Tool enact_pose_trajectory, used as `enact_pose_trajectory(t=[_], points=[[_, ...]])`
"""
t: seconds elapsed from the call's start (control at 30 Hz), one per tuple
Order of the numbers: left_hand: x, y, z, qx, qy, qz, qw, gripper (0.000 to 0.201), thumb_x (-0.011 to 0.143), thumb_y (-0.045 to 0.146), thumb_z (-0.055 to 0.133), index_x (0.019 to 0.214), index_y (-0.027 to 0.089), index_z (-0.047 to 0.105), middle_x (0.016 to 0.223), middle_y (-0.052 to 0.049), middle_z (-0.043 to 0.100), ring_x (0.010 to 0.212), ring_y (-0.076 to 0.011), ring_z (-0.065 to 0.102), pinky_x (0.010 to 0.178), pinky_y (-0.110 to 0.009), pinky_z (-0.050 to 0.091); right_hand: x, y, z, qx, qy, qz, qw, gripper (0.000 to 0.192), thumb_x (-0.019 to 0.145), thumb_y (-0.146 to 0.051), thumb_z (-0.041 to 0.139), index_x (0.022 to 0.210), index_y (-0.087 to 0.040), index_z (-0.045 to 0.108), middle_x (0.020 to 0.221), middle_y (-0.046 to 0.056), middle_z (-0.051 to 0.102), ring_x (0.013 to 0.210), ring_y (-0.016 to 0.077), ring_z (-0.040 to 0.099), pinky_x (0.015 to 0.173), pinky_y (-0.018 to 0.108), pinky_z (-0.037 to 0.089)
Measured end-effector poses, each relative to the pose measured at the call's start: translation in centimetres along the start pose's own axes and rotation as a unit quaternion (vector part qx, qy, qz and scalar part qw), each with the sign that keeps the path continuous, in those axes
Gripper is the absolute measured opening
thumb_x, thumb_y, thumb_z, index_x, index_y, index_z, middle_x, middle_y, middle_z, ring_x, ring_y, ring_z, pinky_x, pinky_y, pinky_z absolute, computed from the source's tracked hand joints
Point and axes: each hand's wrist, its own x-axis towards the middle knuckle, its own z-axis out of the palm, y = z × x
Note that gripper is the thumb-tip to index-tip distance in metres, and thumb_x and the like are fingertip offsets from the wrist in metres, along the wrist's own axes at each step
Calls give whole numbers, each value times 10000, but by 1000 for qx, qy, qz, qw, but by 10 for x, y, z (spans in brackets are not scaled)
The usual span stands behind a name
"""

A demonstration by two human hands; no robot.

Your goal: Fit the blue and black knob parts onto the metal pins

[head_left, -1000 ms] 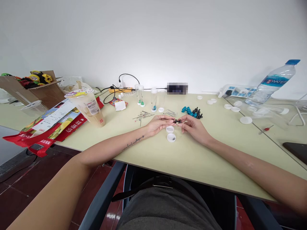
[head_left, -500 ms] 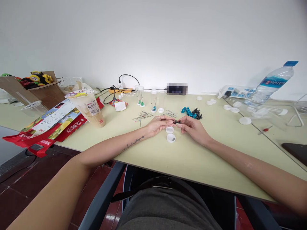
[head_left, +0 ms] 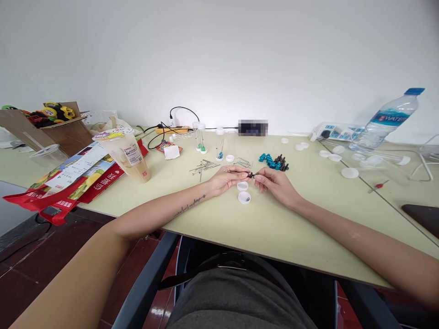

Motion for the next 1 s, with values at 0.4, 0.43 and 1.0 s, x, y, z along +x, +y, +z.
enact_pose_trajectory(t=[0.4, 0.43, 1.0], points=[[1, 0, 0, -5, -3, -3, 1000, 243, 639, 145, 753, 869, 109, 685, 911, -59, 690, 865, -166, 668, 952, -330, 454, 0, -2, -1, -10, 3, 0, 1000, 214, 842, -419, 539, 815, -208, 550, 730, 6, 613, 551, 143, 559, 580, 303, 437], [1, 0, -1, -5, -3, -3, 1000, 246, 639, 144, 753, 873, 108, 685, 899, -57, 691, 861, -166, 669, 947, -326, 457, 0, -2, 0, -6, 9, 1, 1000, 204, 825, -416, 565, 850, -214, 547, 744, 2, 612, 544, 141, 558, 574, 302, 440], [0, 0, -1, -2, -20, -3, 1000, 233, 658, 147, 741, 881, 108, 686, 922, -64, 690, 869, -175, 671, 951, -327, 457, 0, -4, -1, -13, -10, 2, 1000, 273, 857, -434, 506, 731, -198, 558, 683, 14, 617, 548, 148, 561, 569, 301, 435]])
